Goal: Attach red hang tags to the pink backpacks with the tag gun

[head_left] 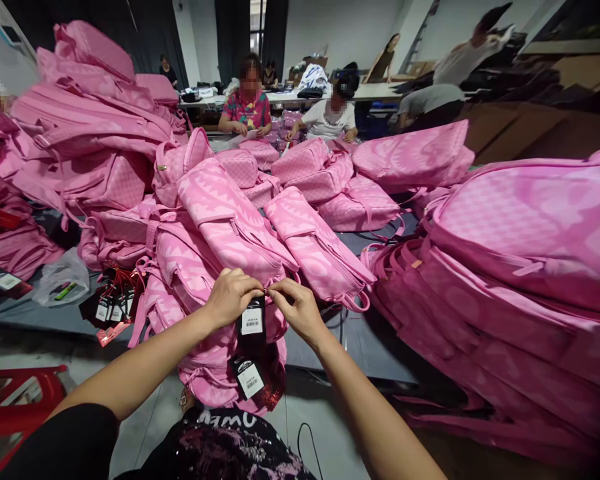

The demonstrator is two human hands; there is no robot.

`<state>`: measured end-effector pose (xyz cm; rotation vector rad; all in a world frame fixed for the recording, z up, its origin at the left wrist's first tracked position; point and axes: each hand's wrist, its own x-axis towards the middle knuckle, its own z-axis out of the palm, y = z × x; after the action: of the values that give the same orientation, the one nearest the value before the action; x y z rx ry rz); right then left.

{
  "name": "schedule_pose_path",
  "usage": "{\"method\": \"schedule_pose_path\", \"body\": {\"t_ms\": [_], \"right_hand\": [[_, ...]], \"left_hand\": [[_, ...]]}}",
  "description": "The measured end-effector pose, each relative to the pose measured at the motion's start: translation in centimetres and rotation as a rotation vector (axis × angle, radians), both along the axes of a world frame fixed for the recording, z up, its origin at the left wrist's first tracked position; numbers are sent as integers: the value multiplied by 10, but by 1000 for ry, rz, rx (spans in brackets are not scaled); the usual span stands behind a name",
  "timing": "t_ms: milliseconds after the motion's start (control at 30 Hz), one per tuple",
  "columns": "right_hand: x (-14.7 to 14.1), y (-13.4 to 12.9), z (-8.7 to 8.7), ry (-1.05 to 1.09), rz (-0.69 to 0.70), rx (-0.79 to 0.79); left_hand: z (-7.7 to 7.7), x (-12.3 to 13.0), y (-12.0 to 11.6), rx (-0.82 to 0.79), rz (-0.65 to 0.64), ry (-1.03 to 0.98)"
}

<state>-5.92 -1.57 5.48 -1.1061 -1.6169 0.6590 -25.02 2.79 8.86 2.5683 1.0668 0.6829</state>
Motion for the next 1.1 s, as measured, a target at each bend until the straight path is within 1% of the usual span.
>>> {"method": "schedule_pose_path", "body": {"t_ms": [133,367,600,833,967,1100], "right_hand": [[0,-1,2,-101,3,59],[3,-2,-2,-212,11,98],[6,0,0,-240,3,86],[6,-1,-2,-282,36,90],[4,-2,3,-392,54,78],[1,-1,7,-481,77,94]], "left_hand": [[-2,2,1,3,-8,65],[-6,4,5,-12,-33,139],[-3,4,7,-24,-59,163],[-4,5,9,-23,-60,203],[-3,7,9,-17,-70,244],[-1,8,9,13,-47,273]]}}
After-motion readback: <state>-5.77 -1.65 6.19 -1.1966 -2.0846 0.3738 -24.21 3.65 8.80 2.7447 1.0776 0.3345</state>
